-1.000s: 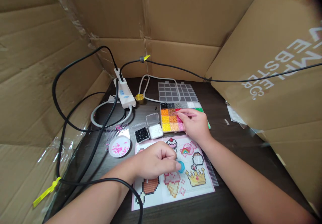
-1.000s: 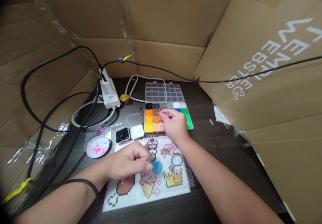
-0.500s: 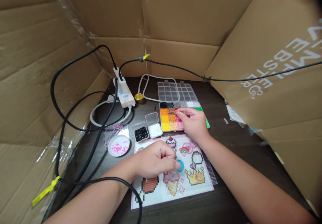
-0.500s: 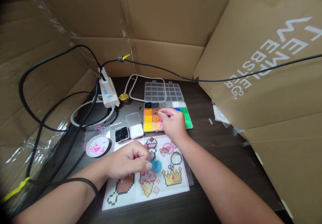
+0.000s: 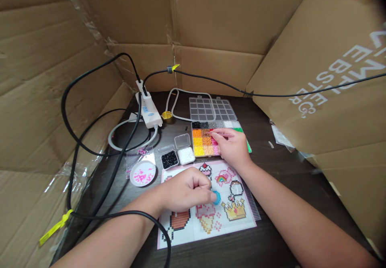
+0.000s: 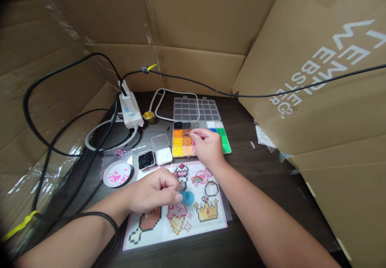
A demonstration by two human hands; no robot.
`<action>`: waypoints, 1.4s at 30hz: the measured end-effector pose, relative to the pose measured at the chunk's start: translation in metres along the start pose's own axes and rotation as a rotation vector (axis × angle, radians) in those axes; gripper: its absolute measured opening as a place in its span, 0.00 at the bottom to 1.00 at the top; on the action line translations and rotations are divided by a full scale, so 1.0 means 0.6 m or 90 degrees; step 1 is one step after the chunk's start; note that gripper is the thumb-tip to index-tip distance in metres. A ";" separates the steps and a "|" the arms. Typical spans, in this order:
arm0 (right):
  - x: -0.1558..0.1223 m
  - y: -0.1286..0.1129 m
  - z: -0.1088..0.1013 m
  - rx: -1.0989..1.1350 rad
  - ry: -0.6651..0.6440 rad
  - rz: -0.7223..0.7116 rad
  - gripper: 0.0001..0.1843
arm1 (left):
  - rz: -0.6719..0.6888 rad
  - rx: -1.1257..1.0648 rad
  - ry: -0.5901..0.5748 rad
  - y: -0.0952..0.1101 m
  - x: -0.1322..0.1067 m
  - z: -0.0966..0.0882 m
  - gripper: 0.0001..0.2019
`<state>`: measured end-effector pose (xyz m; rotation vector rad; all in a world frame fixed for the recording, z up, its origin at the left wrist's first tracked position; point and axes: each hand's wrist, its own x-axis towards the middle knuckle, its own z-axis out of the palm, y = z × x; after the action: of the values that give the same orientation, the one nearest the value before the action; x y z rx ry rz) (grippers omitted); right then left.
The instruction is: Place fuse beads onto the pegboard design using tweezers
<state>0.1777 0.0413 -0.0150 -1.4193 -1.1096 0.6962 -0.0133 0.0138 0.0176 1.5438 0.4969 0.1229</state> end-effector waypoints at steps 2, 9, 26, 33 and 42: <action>0.000 0.000 0.000 -0.005 -0.003 0.001 0.08 | 0.001 0.000 0.003 -0.001 0.000 0.000 0.25; -0.003 -0.001 0.000 0.006 -0.003 -0.008 0.09 | 0.002 -0.013 0.005 -0.007 0.000 0.000 0.25; 0.001 -0.006 -0.003 -0.021 -0.010 -0.005 0.07 | 0.005 -0.013 0.004 -0.006 0.000 0.001 0.26; -0.003 -0.011 -0.006 -0.005 0.008 -0.011 0.07 | 0.007 -0.011 0.000 -0.007 0.000 0.001 0.27; -0.004 -0.015 -0.007 -0.021 -0.013 0.001 0.07 | 0.004 -0.014 -0.001 -0.006 0.001 0.001 0.27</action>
<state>0.1785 0.0363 -0.0063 -1.4438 -1.1408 0.6969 -0.0133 0.0132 0.0141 1.5239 0.4881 0.1312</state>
